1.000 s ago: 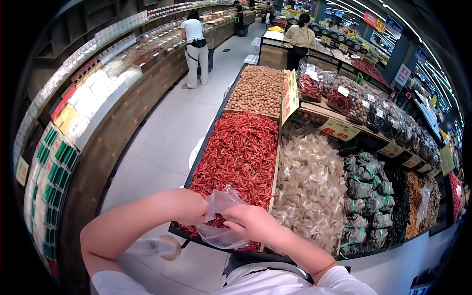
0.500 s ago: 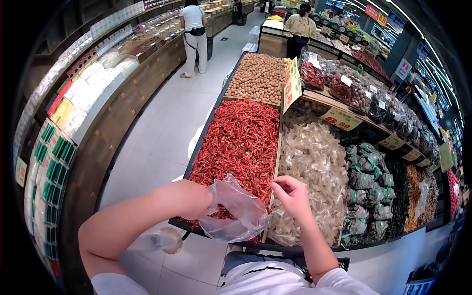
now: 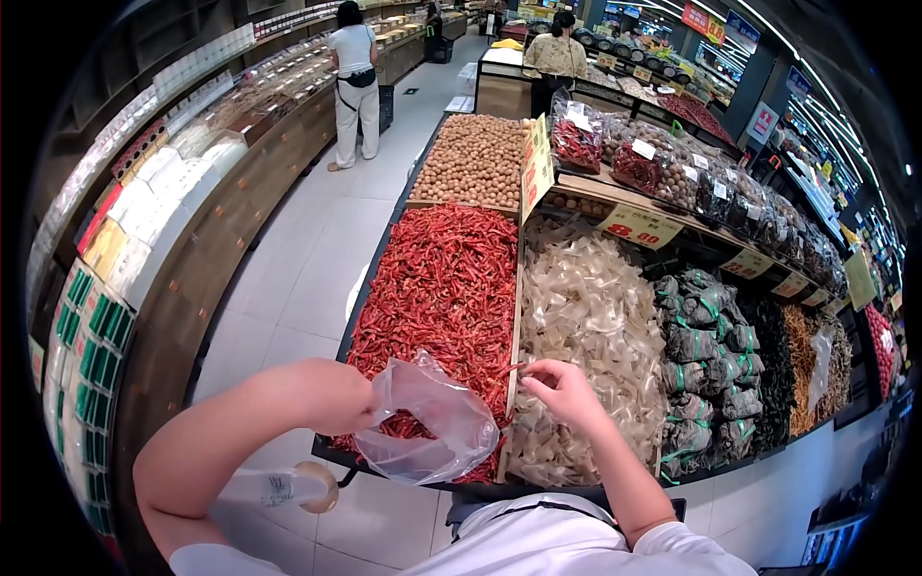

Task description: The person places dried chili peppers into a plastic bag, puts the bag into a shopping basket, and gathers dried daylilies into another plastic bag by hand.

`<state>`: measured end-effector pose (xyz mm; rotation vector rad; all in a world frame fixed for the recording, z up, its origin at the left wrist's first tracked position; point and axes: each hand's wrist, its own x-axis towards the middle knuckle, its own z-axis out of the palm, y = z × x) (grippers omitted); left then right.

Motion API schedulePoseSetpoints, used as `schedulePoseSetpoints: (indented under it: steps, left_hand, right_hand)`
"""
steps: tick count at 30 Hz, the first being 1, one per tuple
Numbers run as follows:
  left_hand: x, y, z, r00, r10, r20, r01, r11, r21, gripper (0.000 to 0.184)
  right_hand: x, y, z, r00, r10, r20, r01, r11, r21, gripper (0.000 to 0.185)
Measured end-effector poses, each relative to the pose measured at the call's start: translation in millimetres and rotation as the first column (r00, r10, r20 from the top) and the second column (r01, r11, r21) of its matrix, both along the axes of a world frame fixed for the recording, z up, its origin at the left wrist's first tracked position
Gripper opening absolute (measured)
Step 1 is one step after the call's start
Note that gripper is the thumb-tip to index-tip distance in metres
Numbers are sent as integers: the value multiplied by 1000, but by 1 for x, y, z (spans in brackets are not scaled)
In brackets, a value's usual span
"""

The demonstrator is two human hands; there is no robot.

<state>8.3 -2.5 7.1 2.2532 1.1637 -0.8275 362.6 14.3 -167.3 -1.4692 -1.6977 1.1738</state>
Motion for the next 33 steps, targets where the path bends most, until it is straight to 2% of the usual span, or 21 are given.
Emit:
schedulePoseSetpoints:
  steps: [1,5,7,9,11,12,13,15,16,19,20,23,25,27,28,29,31,33]
  left_hand:
    - [-1,1,0,1000,3,8,-3,1000,12,27]
    - [-6,3,-5,1000,9,3,-9,1000,28,29]
    - [-8,4,-11,1000,9,9,-9,999,36,28]
    - [-7,4,-13,1000,7,19,-8,999,51,27]
    - [-8,2,-7,999,20,39,-23,995,93,26]
    - [-7,0,-2,999,23,37,-26,995,96,26]
    - [-5,-1,3,999,30,40,-33,996,88,26]
    - [-4,-1,3,998,35,43,-38,997,74,25]
    - [-5,0,-1,998,11,63,-17,996,85,25]
    - [-7,-2,-1,998,-11,65,5,996,89,25]
    - [-6,-3,0,998,-9,61,3,996,89,25]
    - [-5,-5,2,997,-18,72,12,996,87,25]
    - [-2,-7,4,999,4,51,-7,997,76,25]
    - [-2,-7,5,999,17,31,-19,997,70,25]
    - [-2,-6,5,999,23,29,-25,998,64,25]
    - [-2,-6,5,999,31,27,-33,998,58,25]
    - [-2,-6,6,999,37,17,-38,997,62,25]
    - [-2,-6,7,999,35,3,-35,998,58,25]
  right_hand:
    - [2,2,1,998,19,53,-18,999,-26,24]
    - [-1,14,-9,997,45,56,-41,997,-66,26]
    - [-10,17,-15,986,44,162,-47,999,17,29]
    - [-20,28,-37,984,73,165,-80,996,37,32]
    - [-34,39,-51,951,105,290,-184,948,260,31]
    - [-39,48,-62,930,149,337,-231,948,217,39]
    - [-47,53,-65,930,150,336,-233,947,222,39]
    - [-62,60,-73,830,112,547,-265,941,211,51]
    - [-70,66,-78,817,140,559,-257,957,136,64]
    - [-86,71,-100,838,133,530,-243,959,145,74]
    - [-91,71,-108,828,144,542,-215,974,69,83]
    - [-98,66,-119,784,157,601,-239,969,60,84]
    - [-99,66,-123,800,164,577,-259,962,87,80]
    - [-97,65,-126,852,144,504,-249,957,147,72]
    - [-97,64,-124,881,128,456,-243,948,204,62]
    - [-94,65,-125,878,130,461,-247,948,202,62]
    - [-90,70,-127,929,126,347,-214,950,227,53]
    - [-88,71,-132,933,123,339,-210,950,231,48]
